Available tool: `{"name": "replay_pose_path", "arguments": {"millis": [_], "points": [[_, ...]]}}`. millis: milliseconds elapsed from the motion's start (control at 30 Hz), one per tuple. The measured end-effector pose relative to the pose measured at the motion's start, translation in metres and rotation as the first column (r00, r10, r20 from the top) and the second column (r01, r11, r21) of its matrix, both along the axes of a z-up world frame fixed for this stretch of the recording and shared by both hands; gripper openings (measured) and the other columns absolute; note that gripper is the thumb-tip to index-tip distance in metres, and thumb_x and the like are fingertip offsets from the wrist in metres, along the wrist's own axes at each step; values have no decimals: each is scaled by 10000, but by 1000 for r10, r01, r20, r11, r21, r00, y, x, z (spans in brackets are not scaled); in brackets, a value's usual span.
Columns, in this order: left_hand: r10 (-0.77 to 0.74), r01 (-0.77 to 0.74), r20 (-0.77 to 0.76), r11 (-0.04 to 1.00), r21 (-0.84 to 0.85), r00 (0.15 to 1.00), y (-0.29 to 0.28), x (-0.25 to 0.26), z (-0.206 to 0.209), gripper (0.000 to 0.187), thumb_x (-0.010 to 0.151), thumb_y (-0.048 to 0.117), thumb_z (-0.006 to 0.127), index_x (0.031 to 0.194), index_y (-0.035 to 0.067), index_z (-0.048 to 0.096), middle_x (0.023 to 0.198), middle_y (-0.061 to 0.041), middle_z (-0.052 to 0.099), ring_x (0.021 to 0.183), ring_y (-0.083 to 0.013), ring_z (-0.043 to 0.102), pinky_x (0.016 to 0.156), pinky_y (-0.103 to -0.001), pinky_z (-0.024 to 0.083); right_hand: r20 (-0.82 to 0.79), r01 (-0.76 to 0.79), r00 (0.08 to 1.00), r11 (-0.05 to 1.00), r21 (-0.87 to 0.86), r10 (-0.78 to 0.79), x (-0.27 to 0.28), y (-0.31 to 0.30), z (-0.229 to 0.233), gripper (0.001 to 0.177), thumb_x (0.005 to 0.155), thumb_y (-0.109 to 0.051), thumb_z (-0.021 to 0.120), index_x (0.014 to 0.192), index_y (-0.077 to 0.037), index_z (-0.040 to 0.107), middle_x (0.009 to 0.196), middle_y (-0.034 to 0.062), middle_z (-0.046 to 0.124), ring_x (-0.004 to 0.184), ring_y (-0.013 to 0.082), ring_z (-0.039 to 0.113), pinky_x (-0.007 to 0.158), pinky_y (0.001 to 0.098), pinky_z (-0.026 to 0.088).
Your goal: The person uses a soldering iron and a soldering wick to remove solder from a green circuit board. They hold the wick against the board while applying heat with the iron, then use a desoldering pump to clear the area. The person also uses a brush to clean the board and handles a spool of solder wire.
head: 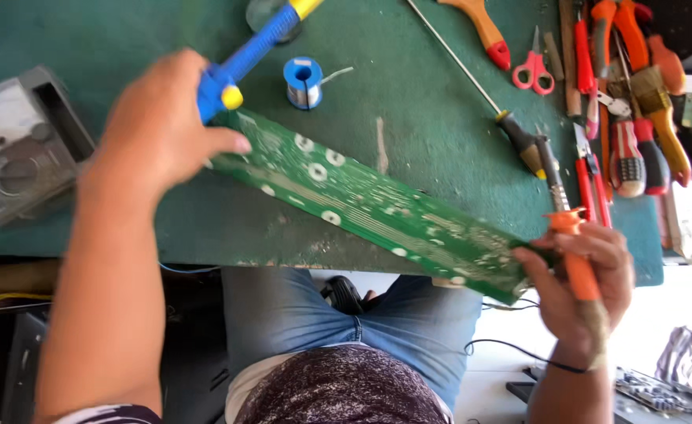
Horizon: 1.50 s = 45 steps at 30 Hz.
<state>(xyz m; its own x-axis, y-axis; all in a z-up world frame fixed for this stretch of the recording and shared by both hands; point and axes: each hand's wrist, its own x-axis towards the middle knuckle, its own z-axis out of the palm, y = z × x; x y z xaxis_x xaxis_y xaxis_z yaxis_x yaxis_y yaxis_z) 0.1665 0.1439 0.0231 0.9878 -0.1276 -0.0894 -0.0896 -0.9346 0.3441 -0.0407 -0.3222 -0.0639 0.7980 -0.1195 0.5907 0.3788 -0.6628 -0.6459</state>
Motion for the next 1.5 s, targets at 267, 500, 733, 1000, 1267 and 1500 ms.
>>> {"name": "replay_pose_path", "arguments": {"millis": [267, 500, 733, 1000, 1267, 1500], "points": [[-172, 189, 270, 981, -38, 947, -7, -3, -14, 715, 871, 336, 970, 1340, -33, 576, 1291, -260, 600, 1075, -466, 618, 795, -583, 505, -31, 12, 999, 992, -126, -16, -41, 41, 3, 545, 858, -10, 930, 1270, -74, 579, 1221, 170, 655, 1194, 274, 643, 1012, 370, 573], [-53, 151, 214, 865, -478, 975, -55, -95, -25, 521, 974, 346, 829, 1260, -5, 572, 1164, -174, 672, 1073, -383, 664, 874, -506, 514, -372, 36, 887, 845, -533, -273, -84, 61, 117, 346, 1039, -22, 501, 1269, 32, 755, 1427, 179, 727, 1359, 333, 682, 1207, 442, 452], [-64, 83, 58, 894, -441, 996, -61, -108, -46, 543, 948, 376, 867, 1206, 64, 506, 1168, -161, 548, 963, -379, 620, 733, -539, 550, -455, 230, 868, 973, 16, -197, -51, 51, 86, 437, 1113, -229, 450, 1183, 180, 584, 1171, 340, 702, 689, 298, 623, 598, 308, 476], [-145, 155, 56, 948, -279, 988, -67, -108, -47, 661, 897, 446, 932, 1208, 77, 479, 1121, -148, 526, 735, -354, 635, 552, -478, 588, -181, -39, 966, 793, 608, 186, -18, 70, 36, 232, 929, -164, 751, 1077, -35, 627, 939, 134, 731, 742, 176, 757, 835, 294, 684], [-159, 166, 50, 959, -229, 986, -68, -111, -39, 712, 881, 517, 948, 1173, 96, 454, 1097, -119, 512, 705, -298, 682, 496, -429, 593, -274, 19, 946, 816, 577, 172, -5, 65, 36, 244, 910, -178, 752, 1056, -26, 629, 876, 164, 689, 599, 179, 678, 610, 222, 584], [-159, 165, 53, 974, -154, 986, -69, -110, -38, 670, 928, 574, 887, 1163, 134, 440, 1102, -116, 516, 696, -292, 724, 480, -411, 582, -326, 15, 925, 836, 549, 198, 4, 63, 43, 190, 905, -133, 733, 1022, -12, 647, 845, 164, 684, 599, 188, 678, 647, 253, 606]]}}
